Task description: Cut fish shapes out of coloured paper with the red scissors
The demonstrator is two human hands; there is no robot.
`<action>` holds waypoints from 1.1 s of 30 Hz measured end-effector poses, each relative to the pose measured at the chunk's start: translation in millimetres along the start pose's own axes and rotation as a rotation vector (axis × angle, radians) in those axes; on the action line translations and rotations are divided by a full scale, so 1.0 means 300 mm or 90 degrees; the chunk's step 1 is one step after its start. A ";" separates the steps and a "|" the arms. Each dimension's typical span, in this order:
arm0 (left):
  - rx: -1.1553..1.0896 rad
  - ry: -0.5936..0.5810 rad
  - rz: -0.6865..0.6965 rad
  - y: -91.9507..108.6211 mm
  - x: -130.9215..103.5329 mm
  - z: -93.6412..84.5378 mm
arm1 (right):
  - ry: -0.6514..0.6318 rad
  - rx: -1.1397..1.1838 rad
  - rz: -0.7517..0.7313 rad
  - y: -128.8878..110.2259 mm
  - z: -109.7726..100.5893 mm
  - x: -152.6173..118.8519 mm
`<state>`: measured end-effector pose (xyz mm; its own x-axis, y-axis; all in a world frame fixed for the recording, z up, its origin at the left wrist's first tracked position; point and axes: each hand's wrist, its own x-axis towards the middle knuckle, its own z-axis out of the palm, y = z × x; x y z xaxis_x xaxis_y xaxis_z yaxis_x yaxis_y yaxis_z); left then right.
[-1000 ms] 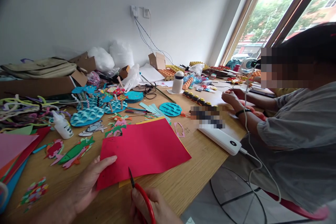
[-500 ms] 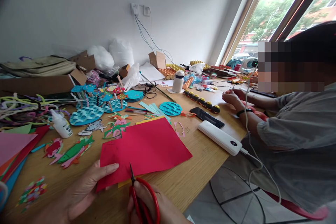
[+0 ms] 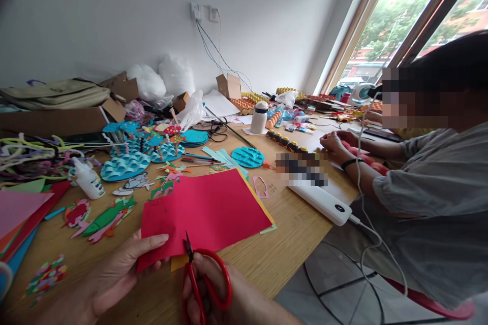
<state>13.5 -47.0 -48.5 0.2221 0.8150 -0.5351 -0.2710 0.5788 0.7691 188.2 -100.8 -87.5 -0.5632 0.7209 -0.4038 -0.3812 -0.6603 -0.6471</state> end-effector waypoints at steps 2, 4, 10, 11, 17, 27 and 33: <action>-0.001 0.015 0.002 -0.002 -0.001 -0.001 | 0.009 -0.031 -0.020 -0.005 0.001 0.004; -0.001 0.024 0.012 0.000 -0.003 -0.005 | 0.013 -0.086 -0.045 -0.010 0.003 0.004; -0.012 0.023 0.012 0.013 0.000 -0.009 | 0.016 -0.111 -0.035 -0.015 -0.005 0.003; -0.021 0.033 0.007 0.014 0.002 -0.008 | 0.013 -0.103 -0.031 -0.015 -0.006 0.003; -0.069 0.066 0.002 0.006 0.010 -0.016 | 0.019 -0.108 0.001 -0.037 -0.001 -0.009; -0.029 0.005 0.009 -0.006 -0.005 -0.026 | 0.022 -0.135 0.046 -0.073 0.025 -0.020; -0.053 0.011 0.024 -0.022 -0.016 -0.029 | 0.025 -0.205 0.049 -0.087 0.005 -0.044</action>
<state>6.2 -54.4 -54.0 0.1941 0.8359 -0.5134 -0.3551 0.5478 0.7575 204.5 -93.5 -64.4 -0.5498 0.6830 -0.4809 -0.0831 -0.6176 -0.7821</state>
